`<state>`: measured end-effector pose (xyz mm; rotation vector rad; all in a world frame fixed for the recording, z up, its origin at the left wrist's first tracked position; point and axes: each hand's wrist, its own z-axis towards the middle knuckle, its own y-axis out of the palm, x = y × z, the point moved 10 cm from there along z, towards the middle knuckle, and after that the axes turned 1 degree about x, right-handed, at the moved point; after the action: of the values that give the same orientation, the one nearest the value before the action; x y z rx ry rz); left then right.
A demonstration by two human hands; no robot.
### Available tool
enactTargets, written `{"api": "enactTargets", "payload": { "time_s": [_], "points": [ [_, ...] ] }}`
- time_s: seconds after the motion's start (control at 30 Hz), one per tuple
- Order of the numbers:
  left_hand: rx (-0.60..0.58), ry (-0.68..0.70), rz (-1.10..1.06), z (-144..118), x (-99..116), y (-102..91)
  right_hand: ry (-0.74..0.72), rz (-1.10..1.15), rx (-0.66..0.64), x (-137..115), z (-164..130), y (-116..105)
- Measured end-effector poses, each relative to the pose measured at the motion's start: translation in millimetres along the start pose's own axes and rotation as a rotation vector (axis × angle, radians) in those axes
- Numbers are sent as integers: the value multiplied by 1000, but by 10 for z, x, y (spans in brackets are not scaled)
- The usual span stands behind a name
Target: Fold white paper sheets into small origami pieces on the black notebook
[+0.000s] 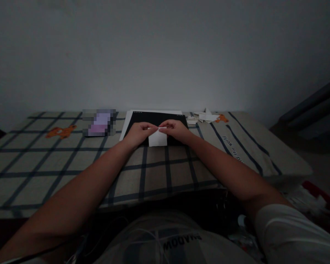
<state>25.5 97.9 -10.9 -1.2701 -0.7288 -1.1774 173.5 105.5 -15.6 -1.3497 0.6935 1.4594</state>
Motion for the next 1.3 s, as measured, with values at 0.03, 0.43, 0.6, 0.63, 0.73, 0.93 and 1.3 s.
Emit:
{"api": "enactTargets", "payload": {
  "time_s": [0.03, 0.43, 0.6, 0.63, 0.73, 0.93, 1.3],
  "points": [
    [-2, 7, 16, -6, 14, 3, 13, -23, -2, 16, 3, -2],
    [-9, 17, 40, 21, 32, -21, 73, -36, 64, 37, 11, -108],
    [0, -33, -20, 21, -6, -36, 110, 25, 117, 77, 9, -177],
    [17, -25, -14, 19, 14, -52, 125, 45, 118, 91, 7, -180],
    [76, -17, -28, 8, 57, -102, 153, 105, 121, 118, 2, -183],
    [68, -89, -170, 14, -30, -83, 112, 98, 194, 72, 5, -267],
    [231, -51, -118, 49, -25, -300, 201, 146, 151, 104, -19, -199]
  ]
}}
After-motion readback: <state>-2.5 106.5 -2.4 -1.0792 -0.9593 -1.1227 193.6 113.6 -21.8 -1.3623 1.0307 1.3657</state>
